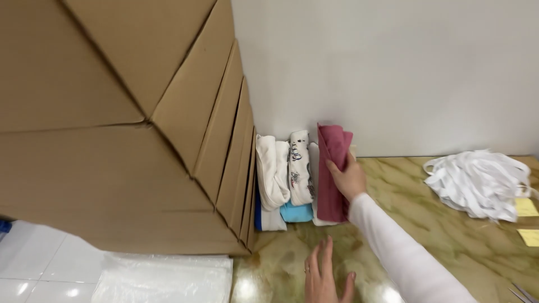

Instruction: Folding and rolling various t-shirts taken from a clothing rack and stacking them on a table.

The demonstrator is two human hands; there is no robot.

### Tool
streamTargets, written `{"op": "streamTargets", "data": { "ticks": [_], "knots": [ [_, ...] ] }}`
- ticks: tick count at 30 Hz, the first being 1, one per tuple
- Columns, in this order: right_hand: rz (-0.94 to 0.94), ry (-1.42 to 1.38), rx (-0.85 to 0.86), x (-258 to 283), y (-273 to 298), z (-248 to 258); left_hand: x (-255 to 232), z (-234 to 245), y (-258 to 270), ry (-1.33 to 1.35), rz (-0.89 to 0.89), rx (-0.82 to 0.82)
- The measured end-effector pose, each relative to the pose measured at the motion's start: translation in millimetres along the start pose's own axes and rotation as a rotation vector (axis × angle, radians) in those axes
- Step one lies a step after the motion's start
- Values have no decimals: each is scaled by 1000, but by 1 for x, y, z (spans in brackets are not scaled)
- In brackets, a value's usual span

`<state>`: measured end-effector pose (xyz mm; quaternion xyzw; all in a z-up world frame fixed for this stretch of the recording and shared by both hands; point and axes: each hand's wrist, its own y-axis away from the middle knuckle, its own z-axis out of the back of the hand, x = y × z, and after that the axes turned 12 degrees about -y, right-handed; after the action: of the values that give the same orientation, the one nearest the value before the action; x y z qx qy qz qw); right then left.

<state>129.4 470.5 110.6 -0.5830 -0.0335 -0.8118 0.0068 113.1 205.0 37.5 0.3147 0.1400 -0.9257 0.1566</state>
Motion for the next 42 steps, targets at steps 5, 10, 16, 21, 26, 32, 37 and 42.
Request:
{"op": "streamTargets", "data": {
  "ticks": [5, 10, 16, 21, 26, 32, 37, 42],
  "knots": [
    [-223, 382, 108, -36, -49, -52, 46, -73, 19, 86, 202, -106],
    [88, 202, 91, -47, -38, -34, 29, -55, 30, 203, 249, -41],
    [58, 29, 141, -32, 8, 10, 18, 2, 6, 214, 139, 226],
    [33, -277, 120, 16, 116, 101, -3, 55, -4, 334, 45, 8],
    [2, -488, 172, 30, 241, 203, -22, 91, 35, 423, 196, -19],
    [-44, -588, 13, -7, 339, 282, -65, 134, 122, 539, 401, 92],
    [-41, -674, -47, -28, 387, 319, -71, 129, 184, 594, 405, 112],
    [49, -713, -57, -30, 431, 345, -76, 140, 221, 582, 308, 82]
  ]
}}
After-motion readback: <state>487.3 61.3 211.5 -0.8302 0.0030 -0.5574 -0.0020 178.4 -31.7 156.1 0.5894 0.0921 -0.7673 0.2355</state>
